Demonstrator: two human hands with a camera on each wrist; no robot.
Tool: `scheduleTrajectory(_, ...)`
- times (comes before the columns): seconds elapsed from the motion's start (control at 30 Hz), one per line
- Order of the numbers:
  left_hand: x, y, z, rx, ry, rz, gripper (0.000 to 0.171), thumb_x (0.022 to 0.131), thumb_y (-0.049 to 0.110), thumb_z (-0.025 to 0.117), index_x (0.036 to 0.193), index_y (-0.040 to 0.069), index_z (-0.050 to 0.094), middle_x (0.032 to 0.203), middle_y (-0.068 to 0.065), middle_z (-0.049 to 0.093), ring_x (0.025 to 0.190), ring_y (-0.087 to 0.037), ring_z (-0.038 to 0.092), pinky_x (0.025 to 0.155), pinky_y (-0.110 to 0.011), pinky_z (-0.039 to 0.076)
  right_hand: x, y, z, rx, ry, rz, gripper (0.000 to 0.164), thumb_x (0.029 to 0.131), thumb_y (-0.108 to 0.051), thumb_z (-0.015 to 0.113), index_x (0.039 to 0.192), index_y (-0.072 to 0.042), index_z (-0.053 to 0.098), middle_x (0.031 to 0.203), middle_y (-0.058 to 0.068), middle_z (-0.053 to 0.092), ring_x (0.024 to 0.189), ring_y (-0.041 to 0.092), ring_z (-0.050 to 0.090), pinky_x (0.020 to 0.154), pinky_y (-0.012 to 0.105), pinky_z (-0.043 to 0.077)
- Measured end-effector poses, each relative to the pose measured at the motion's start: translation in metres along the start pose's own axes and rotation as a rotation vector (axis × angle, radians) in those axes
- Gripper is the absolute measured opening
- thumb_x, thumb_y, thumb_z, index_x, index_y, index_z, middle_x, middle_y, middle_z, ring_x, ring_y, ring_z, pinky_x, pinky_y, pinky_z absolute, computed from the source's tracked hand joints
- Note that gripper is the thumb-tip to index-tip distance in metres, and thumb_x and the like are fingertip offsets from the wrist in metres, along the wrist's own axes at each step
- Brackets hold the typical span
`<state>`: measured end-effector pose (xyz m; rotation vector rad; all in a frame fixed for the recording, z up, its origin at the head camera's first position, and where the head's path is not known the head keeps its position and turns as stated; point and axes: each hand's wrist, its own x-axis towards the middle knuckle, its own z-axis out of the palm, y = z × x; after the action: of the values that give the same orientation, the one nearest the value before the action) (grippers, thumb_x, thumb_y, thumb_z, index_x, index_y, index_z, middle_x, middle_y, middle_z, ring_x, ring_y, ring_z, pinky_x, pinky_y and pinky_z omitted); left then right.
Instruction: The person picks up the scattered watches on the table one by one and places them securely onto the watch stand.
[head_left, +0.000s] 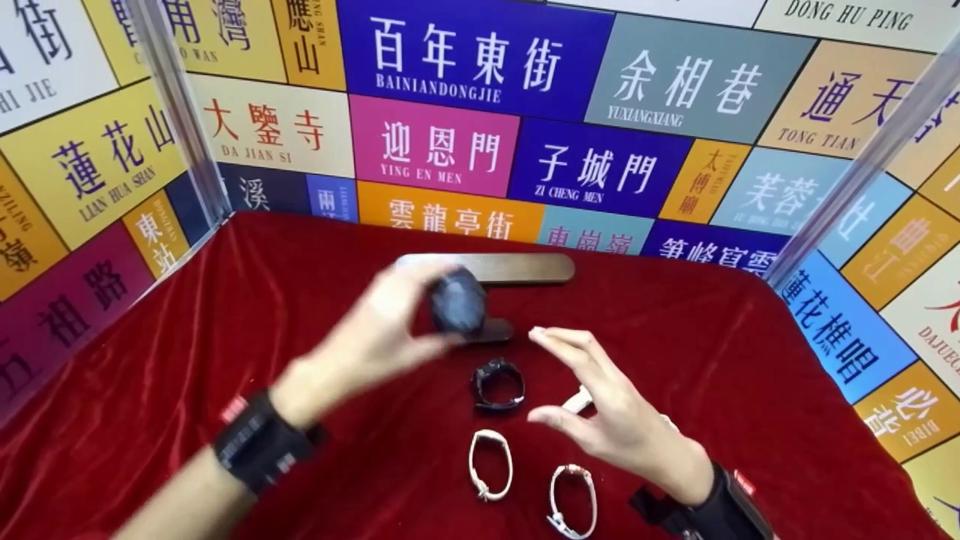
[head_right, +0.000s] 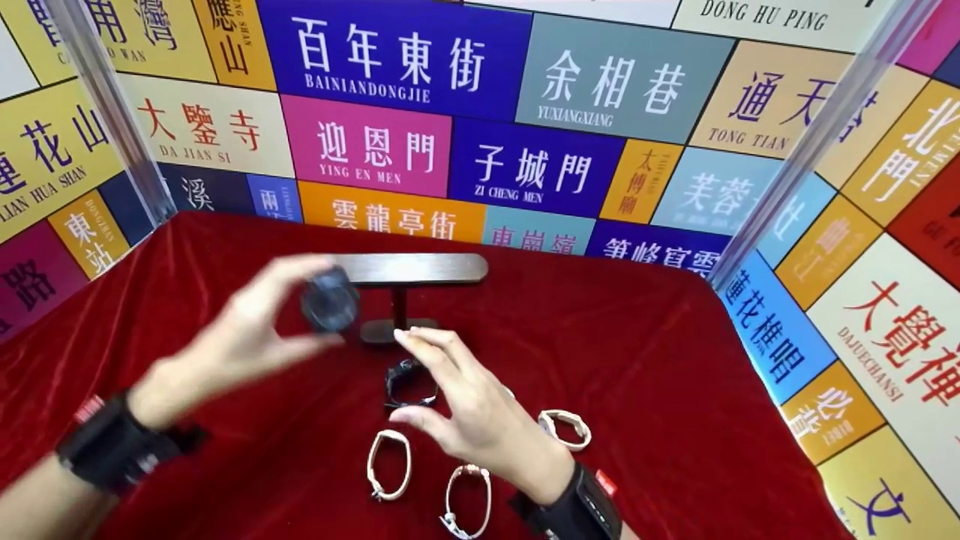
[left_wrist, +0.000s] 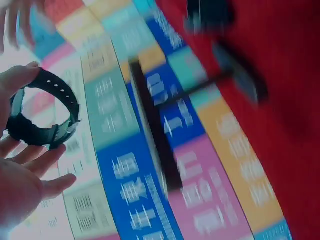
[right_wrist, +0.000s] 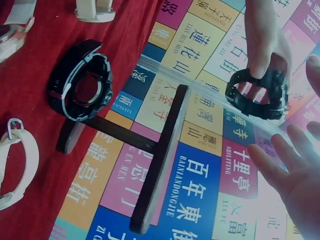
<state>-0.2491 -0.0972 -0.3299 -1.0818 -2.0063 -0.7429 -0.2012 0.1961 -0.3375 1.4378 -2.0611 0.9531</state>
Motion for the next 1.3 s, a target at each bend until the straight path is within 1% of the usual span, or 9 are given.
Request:
scheduleTrajectory(0.03,0.002,-0.009,-0.008,0.023,-0.016,-0.033,0.075,0.073,0.018,0.09,0.134,-0.005,0.051,0.127,-0.019,0.061,0.119,-0.031,0.059,0.108,-0.041,0.049,0.0,0.001,0.0,0.02,-0.011,0.02,0.07,0.087,-0.013,0.076,0.144,0.008,0.043,0.137,0.023,0.049,0.104,0.012,0.061,0.058,0.008,0.052)
scheduleTrajectory(0.13,0.003,-0.034,-0.029,0.053,-0.094,-0.176,0.078,0.074,0.017,0.089,0.137,-0.004,0.049,0.129,-0.02,0.06,0.121,-0.032,0.059,0.11,-0.044,0.048,0.003,0.009,0.0,-0.036,-0.021,0.032,0.065,0.089,-0.014,0.074,0.144,0.006,0.045,0.136,0.021,0.052,0.117,0.017,0.059,0.082,0.011,0.056)
scheduleTrajectory(0.27,-0.003,-0.062,-0.045,0.023,-0.175,-0.361,0.08,0.076,0.016,0.088,0.141,-0.001,0.045,0.131,-0.02,0.059,0.121,-0.032,0.06,0.109,-0.046,0.049,0.016,0.029,-0.009,-0.181,0.016,0.026,0.063,0.089,-0.015,0.075,0.141,0.006,0.048,0.134,0.02,0.055,0.128,0.029,0.054,0.116,0.024,0.04)
scheduleTrajectory(0.43,-0.017,-0.086,-0.046,-0.044,-0.19,-0.507,0.08,0.077,0.014,0.087,0.14,-0.002,0.041,0.132,-0.024,0.058,0.122,-0.035,0.058,0.111,-0.05,0.045,0.038,0.067,-0.024,-0.311,0.014,0.146,0.071,0.083,-0.016,0.08,0.144,0.003,0.048,0.142,0.02,0.051,0.134,0.031,0.052,0.118,0.029,0.039)
scheduleTrajectory(0.6,-0.027,-0.099,-0.036,-0.107,-0.18,-0.594,0.08,0.075,0.015,0.088,0.137,0.0,0.041,0.134,-0.022,0.058,0.126,-0.035,0.055,0.114,-0.05,0.041,0.053,0.11,-0.029,-0.392,-0.132,0.335,0.074,0.086,-0.022,0.08,0.148,-0.003,0.046,0.151,0.015,0.045,0.141,0.029,0.044,0.117,0.041,0.041)
scheduleTrajectory(0.73,-0.031,-0.102,-0.023,-0.15,-0.196,-0.621,0.079,0.073,0.016,0.09,0.135,0.002,0.043,0.135,-0.02,0.058,0.128,-0.035,0.055,0.115,-0.049,0.041,0.056,0.136,-0.027,-0.395,-0.243,0.449,0.07,0.089,-0.021,0.076,0.149,-0.002,0.045,0.153,0.016,0.044,0.144,0.031,0.041,0.119,0.045,0.038)
scheduleTrajectory(0.83,-0.031,-0.102,-0.013,-0.164,-0.216,-0.616,0.078,0.073,0.017,0.09,0.134,0.001,0.044,0.134,-0.02,0.058,0.127,-0.035,0.056,0.114,-0.048,0.042,0.055,0.147,-0.024,-0.377,-0.271,0.509,0.063,0.092,-0.018,0.073,0.146,0.001,0.047,0.148,0.018,0.048,0.141,0.033,0.045,0.118,0.046,0.039)
scheduleTrajectory(1.03,-0.025,-0.099,-0.003,-0.171,-0.237,-0.598,0.077,0.073,0.018,0.09,0.13,-0.001,0.042,0.127,-0.021,0.057,0.12,-0.032,0.056,0.11,-0.045,0.045,0.055,0.156,-0.022,-0.355,-0.221,0.516,0.051,0.091,-0.012,0.073,0.136,0.006,0.056,0.131,0.023,0.059,0.125,0.037,0.057,0.109,0.048,0.047)
scheduleTrajectory(1.3,-0.016,-0.101,-0.002,-0.144,-0.262,-0.569,0.075,0.075,0.019,0.089,0.131,0.0,0.043,0.129,-0.021,0.058,0.12,-0.033,0.057,0.11,-0.047,0.046,0.057,0.156,-0.023,-0.342,-0.167,0.488,0.049,0.088,-0.011,0.076,0.131,0.006,0.06,0.126,0.022,0.063,0.12,0.036,0.059,0.106,0.047,0.05)
